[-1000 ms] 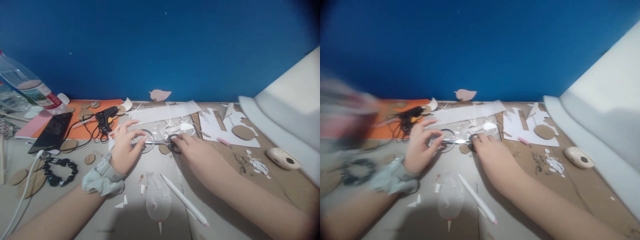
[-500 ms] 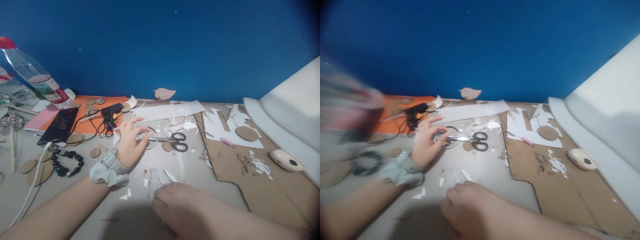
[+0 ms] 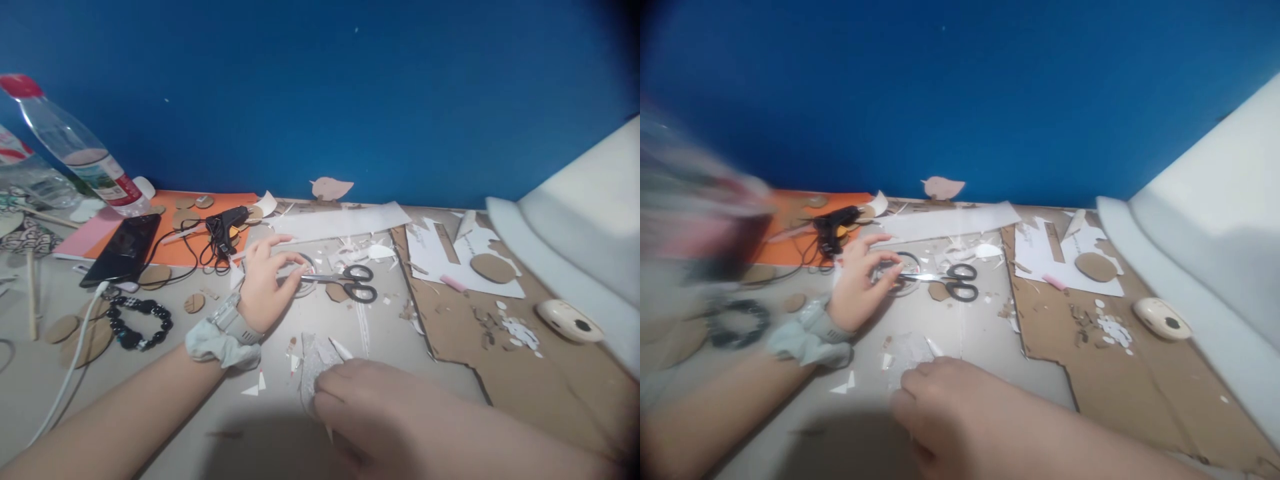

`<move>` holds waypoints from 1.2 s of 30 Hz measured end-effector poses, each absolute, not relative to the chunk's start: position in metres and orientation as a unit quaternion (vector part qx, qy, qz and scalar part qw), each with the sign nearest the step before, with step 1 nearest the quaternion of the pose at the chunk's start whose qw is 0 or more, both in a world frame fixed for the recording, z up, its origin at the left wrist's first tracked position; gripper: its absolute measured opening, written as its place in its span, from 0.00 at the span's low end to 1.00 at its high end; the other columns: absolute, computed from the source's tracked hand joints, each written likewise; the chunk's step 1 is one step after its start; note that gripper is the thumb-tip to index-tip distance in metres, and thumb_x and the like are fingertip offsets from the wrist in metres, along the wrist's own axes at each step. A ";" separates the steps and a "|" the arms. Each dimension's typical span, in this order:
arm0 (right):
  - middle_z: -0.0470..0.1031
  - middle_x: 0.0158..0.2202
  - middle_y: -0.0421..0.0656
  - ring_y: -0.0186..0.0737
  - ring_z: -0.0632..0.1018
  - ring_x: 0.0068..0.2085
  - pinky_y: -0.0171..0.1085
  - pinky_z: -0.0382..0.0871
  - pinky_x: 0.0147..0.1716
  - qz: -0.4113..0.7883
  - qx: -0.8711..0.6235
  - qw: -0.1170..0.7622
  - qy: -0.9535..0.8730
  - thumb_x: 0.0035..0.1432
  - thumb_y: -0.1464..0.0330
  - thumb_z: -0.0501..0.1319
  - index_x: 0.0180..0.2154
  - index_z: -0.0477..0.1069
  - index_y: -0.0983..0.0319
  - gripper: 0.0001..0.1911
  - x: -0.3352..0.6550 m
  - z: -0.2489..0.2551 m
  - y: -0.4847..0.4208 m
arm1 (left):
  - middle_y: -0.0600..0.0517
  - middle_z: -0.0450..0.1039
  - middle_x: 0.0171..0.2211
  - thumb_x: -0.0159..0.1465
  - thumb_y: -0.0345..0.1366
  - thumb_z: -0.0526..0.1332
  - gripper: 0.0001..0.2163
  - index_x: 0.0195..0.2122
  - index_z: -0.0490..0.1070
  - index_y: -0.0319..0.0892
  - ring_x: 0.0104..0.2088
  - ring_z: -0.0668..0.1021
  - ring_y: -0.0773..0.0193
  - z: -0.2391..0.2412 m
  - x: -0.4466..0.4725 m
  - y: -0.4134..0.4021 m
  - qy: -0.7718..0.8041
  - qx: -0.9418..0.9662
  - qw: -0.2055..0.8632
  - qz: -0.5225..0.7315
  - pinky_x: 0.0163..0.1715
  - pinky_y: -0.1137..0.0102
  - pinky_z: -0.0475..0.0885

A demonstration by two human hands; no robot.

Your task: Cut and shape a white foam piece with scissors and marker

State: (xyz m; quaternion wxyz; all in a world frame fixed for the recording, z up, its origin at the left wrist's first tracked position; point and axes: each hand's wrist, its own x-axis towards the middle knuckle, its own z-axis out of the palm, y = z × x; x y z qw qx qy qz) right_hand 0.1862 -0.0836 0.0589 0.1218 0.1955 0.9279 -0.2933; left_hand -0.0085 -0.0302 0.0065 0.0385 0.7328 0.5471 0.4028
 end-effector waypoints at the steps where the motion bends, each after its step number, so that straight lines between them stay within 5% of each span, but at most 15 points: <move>1: 0.72 0.30 0.38 0.35 0.69 0.30 0.32 0.62 0.29 -0.283 0.201 0.113 0.931 0.51 0.69 0.62 0.29 0.68 0.61 0.03 0.188 0.064 -0.083 | 0.46 0.68 0.49 0.62 0.35 0.59 0.05 0.34 0.73 0.42 0.53 0.68 0.54 0.007 -0.009 -0.030 0.546 0.733 0.039 0.403 0.55 0.55 0.55; 6: 0.72 0.33 0.39 0.39 0.71 0.34 0.37 0.63 0.34 -0.202 0.235 0.075 0.948 0.58 0.65 0.61 0.33 0.68 0.60 0.06 0.197 0.082 -0.082 | 0.46 0.68 0.49 0.62 0.34 0.59 0.04 0.34 0.73 0.43 0.53 0.68 0.55 0.006 -0.009 -0.030 0.544 0.734 0.039 0.404 0.55 0.56 0.55; 10: 0.71 0.32 0.40 0.41 0.70 0.32 0.39 0.61 0.32 -0.100 0.205 0.048 0.972 0.57 0.70 0.62 0.33 0.68 0.61 0.03 0.203 0.063 -0.092 | 0.45 0.68 0.49 0.61 0.34 0.60 0.04 0.34 0.73 0.43 0.53 0.68 0.55 0.008 -0.009 -0.030 0.546 0.730 0.037 0.408 0.54 0.55 0.56; 19: 0.70 0.36 0.44 0.42 0.67 0.35 0.39 0.60 0.35 -0.066 0.226 0.010 0.972 0.56 0.77 0.60 0.40 0.68 0.63 0.09 0.215 0.033 -0.098 | 0.47 0.66 0.51 0.61 0.35 0.60 0.04 0.35 0.73 0.44 0.55 0.65 0.54 0.059 -0.009 -0.035 0.545 0.716 0.040 0.434 0.56 0.55 0.55; 26: 0.69 0.37 0.45 0.42 0.67 0.35 0.40 0.60 0.36 -0.126 0.351 -0.074 0.925 0.61 0.75 0.55 0.36 0.67 0.63 0.04 0.220 0.036 -0.091 | 0.51 0.64 0.52 0.62 0.36 0.59 0.03 0.33 0.71 0.47 0.56 0.65 0.57 0.062 0.009 -0.082 0.549 0.686 0.283 0.384 0.57 0.57 0.54; 30: 0.70 0.35 0.43 0.43 0.69 0.35 0.40 0.61 0.34 -0.202 0.411 -0.070 0.886 0.57 0.67 0.62 0.34 0.69 0.63 0.05 0.213 0.033 -0.106 | 0.50 0.64 0.47 0.63 0.36 0.57 0.03 0.34 0.69 0.45 0.49 0.70 0.60 0.037 0.029 -0.111 0.518 0.586 0.471 0.408 0.48 0.66 0.66; 36: 0.71 0.33 0.44 0.44 0.69 0.33 0.41 0.59 0.33 -0.156 0.416 -0.079 0.892 0.54 0.68 0.65 0.33 0.70 0.63 0.06 0.207 0.019 -0.111 | 0.50 0.65 0.39 0.63 0.34 0.57 0.04 0.33 0.69 0.41 0.43 0.71 0.62 0.018 0.041 -0.112 0.484 0.541 0.536 0.430 0.38 0.72 0.69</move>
